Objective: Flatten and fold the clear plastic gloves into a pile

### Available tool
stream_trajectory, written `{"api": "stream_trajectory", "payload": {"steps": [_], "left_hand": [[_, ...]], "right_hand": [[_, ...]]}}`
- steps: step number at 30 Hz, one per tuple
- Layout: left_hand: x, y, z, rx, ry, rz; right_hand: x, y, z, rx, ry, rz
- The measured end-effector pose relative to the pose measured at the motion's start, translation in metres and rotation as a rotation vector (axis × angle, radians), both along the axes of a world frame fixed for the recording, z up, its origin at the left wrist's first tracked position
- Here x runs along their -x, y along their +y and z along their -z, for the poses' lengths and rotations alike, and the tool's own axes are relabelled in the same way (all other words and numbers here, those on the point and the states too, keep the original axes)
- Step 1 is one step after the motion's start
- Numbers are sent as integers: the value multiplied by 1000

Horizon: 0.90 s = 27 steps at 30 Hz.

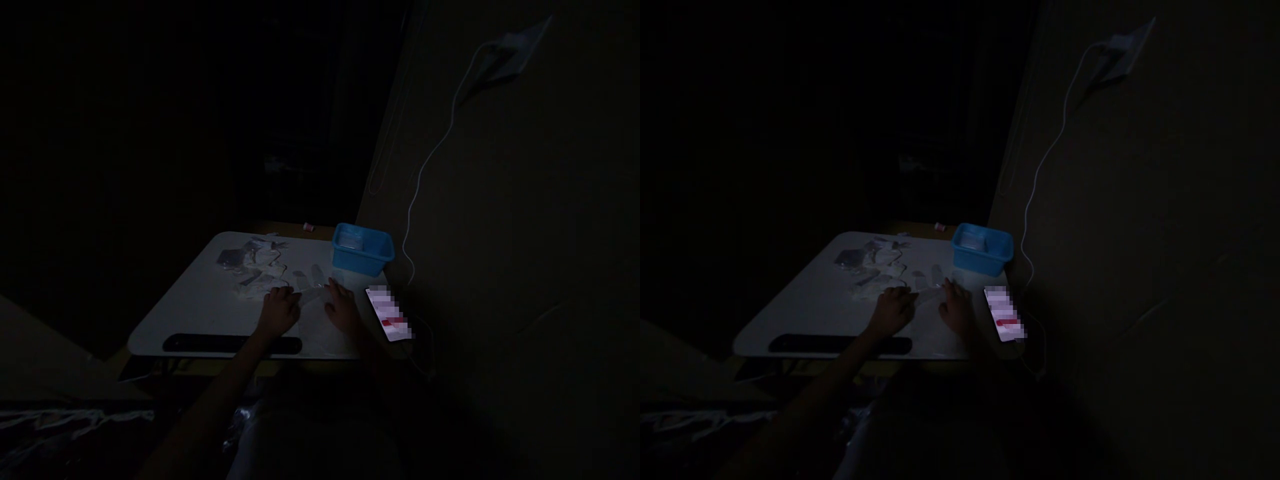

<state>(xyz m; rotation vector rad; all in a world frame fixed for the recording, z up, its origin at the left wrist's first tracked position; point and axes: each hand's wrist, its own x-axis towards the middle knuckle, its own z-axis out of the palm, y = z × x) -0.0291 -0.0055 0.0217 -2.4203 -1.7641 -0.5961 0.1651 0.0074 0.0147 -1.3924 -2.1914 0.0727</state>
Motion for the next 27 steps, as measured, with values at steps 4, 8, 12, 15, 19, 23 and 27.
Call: {"api": "stream_trajectory", "payload": {"steps": [4, 8, 12, 15, 19, 23, 27], "left_hand": [[0, -1, 0, -1, -3, -4], [0, 0, 1, -8, 3, 4], [0, 0, 1, -21, 15, 12], [0, -1, 1, -31, 21, 7], [0, -2, 0, -36, 30, -1], [-1, -2, 0, -34, 27, -7], [-1, -2, 0, -26, 33, -5]], "right_hand": [[0, 1, 1, 6, -5, -32], [0, 1, 2, 4, -9, -29], [1, 0, 1, 0, -29, -19], [1, 0, 1, -1, -30, -16], [2, 0, 1, -1, -36, -1], [2, -1, 0, -5, -60, 6], [2, -2, 0, -48, -140, -26]]}}
